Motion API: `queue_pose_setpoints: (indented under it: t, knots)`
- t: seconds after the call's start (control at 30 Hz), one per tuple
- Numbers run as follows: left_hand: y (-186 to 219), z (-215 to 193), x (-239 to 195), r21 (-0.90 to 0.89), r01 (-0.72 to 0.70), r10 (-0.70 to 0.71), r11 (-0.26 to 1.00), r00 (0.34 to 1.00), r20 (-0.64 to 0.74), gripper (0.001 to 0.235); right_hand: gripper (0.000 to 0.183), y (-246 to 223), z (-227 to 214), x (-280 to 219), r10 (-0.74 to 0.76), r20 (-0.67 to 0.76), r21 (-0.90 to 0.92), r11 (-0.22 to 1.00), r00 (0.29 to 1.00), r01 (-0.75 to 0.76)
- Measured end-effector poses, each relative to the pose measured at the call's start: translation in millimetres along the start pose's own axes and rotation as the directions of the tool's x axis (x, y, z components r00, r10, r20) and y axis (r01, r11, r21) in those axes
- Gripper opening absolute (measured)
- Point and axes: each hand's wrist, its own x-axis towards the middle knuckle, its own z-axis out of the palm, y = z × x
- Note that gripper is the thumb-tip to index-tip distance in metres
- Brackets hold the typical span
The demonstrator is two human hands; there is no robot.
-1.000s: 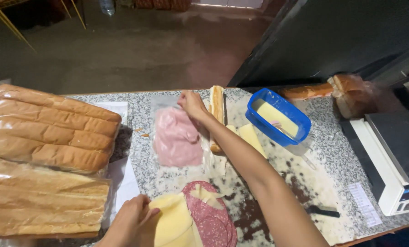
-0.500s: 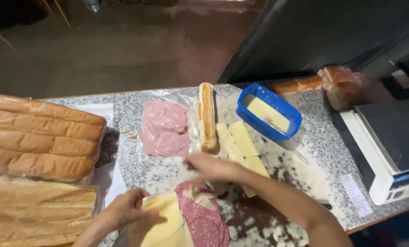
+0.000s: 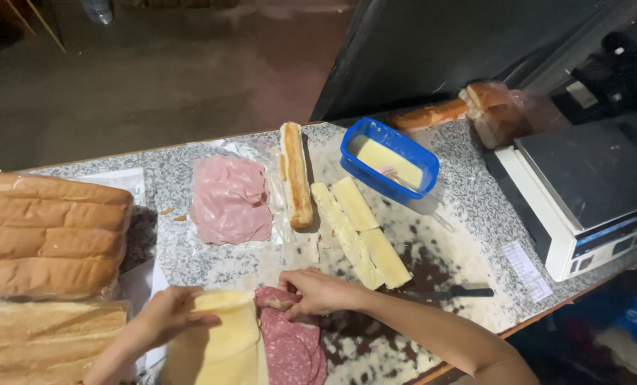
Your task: The person slices a long bread roll lengthwise and spreads a creamy sauce on the inner surfaces using a spoon. They then layer slices of cheese and ham inside the bread roll before closing it.
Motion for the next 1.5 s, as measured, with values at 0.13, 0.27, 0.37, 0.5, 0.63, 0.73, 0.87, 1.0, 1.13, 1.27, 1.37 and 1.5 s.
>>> queue_pose_setpoints:
  t: [0.13,0.27,0.37,0.5,0.63,0.73,0.87,1.0,1.13,1.27,1.37,1.5]
  knots:
    - [-1.7,-16.6,13.8,-0.189,-0.102,0.085,0.977,0.992,-0.094,0.027,0.043,-23.3,-22.0,-8.1,0.078,-0.049,0.152,0.986,0.996,-0.070]
    - [-11.4,-22.5,51.5,-0.179,-0.101,0.059,0.979,0.972,-0.226,0.042,0.062,23.1,-23.1,48.7,-0.128,-0.418,0.101,0.977,0.900,0.186]
    - [-1.5,-39.8,46.4,-0.078,-0.173,0.140,0.982,0.939,-0.315,0.052,0.061,35.9,-38.3,66.7,-0.279,-0.633,-0.075,0.950,0.722,0.302]
    - [-30.9,-20.4,88.7,0.172,-0.196,0.250,0.965,0.884,-0.394,0.053,0.045,15.5,-96.6,70.9,-0.242,-0.840,-0.222,0.970,0.486,0.098]
    - [15.4,-5.9,37.0,0.338,-0.203,0.365,0.919,0.764,-0.533,0.063,0.078,26.3,-128.7,113.2,0.073,-0.801,0.004,0.993,0.594,-0.117]
    - [42.8,0.9,0.3,0.320,-0.298,0.427,0.900,0.754,-0.500,0.055,0.078,7.8,-130.6,111.0,0.200,-0.747,0.085,0.975,0.634,-0.207]
    - [37.4,7.4,-5.3,0.306,-0.340,0.452,0.889,0.752,-0.480,0.050,0.066,17.5,-132.5,138.8,0.282,-0.757,0.308,0.950,0.589,-0.059]
    - [26.1,-1.3,-16.4,0.261,-0.285,0.383,0.922,0.772,-0.507,0.040,0.066,8.4,-132.0,128.1,0.388,-0.703,0.431,0.899,0.596,-0.077]
    - [20.2,-6.9,-26.2,0.231,-0.238,0.325,0.943,0.799,-0.506,0.030,0.055,-21.3,-136.2,88.1,0.451,-0.597,0.458,0.871,0.664,-0.180]
    - [12.7,-3.3,-20.2,0.200,-0.243,0.311,0.949,0.815,-0.490,0.023,0.059,-0.5,-143.4,99.8,0.513,-0.489,0.697,0.716,0.705,-0.038]
    - [22.4,-5.9,-23.7,0.194,-0.239,0.304,0.951,0.827,-0.473,0.024,0.066,13.4,-143.1,107.1,0.457,-0.372,0.899,0.394,0.808,0.191]
    - [33.9,-11.6,-6.7,0.195,-0.211,0.279,0.958,0.842,-0.461,0.026,0.065,25.8,-137.4,113.1,0.460,-0.423,0.808,0.582,0.781,0.094]
